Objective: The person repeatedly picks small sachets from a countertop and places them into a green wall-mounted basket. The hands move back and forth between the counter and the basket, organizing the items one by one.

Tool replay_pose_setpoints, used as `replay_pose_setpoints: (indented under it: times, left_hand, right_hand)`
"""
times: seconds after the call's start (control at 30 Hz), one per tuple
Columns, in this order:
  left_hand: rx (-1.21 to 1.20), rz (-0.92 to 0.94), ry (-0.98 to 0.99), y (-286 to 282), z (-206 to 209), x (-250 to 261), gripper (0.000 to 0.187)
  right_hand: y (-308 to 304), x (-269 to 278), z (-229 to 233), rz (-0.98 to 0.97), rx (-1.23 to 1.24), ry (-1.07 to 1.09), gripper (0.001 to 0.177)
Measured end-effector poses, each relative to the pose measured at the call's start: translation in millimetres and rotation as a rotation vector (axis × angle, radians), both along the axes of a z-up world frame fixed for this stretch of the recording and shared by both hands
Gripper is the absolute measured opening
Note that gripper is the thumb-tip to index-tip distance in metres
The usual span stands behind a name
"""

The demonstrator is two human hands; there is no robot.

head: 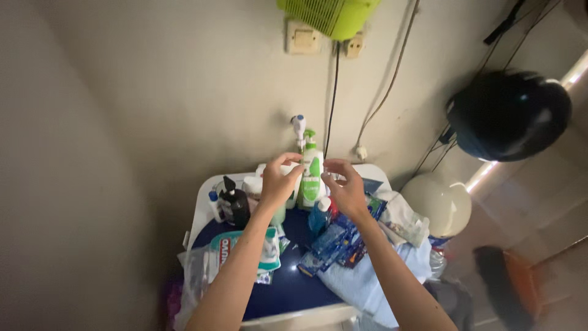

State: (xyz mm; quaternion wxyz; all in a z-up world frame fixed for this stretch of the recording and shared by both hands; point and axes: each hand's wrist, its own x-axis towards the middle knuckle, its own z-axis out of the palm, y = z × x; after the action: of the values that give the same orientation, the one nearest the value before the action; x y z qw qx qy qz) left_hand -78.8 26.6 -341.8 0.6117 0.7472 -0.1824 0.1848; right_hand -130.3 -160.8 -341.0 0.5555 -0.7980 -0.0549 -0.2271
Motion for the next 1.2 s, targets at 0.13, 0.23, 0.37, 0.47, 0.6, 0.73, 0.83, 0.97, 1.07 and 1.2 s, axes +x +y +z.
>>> replay_pose_setpoints:
  times: [0.13, 0.23, 0.37, 0.47, 0.6, 0.73, 0.83, 0.97, 1.07, 1.2]
  left_hand:
    - [-0.004, 0.005, -0.016, 6, -32, -9, 0.024]
    - [-0.061, -0.029, 0.009, 14, -54, -14, 0.025]
    - [0.005, 0.055, 0.067, 25, -79, -20, 0.024]
    - [0.014, 0.067, 0.100, 34, -99, -22, 0.024]
    - [0.000, 0.117, 0.205, 42, -125, -26, 0.026]
    - [-0.057, 0.091, 0.239, 46, -144, -33, 0.024]
    - [-0.056, 0.089, 0.308, 48, -153, -38, 0.021]
    - [-0.117, 0.067, 0.350, 45, -165, -42, 0.021]
    - [-0.173, 0.040, 0.397, 45, -175, -42, 0.021]
    - [-0.289, 0.015, 0.488, 47, -191, -41, 0.021]
  right_hand:
    - [6, -1, -34, 0.044, 0.026, 0.014, 0.033]
    - [6, 4, -59, 0.086, 0.059, 0.030, 0.030]
    - [9, 2, -93, 0.152, 0.091, 0.013, 0.026]
    - [13, -2, -111, 0.147, 0.095, 0.160, 0.028]
    - [18, -12, -127, 0.197, 0.184, 0.226, 0.031]
    - [21, -19, -143, 0.152, 0.119, 0.317, 0.028]
    - [25, -19, -161, 0.163, 0.149, 0.356, 0.029]
    - [29, -14, -187, 0.186, 0.134, 0.340, 0.027]
    - [32, -10, -203, 0.196, 0.089, 0.361, 0.026]
    - [39, 1, -219, 0.152, -0.058, 0.407, 0.025]
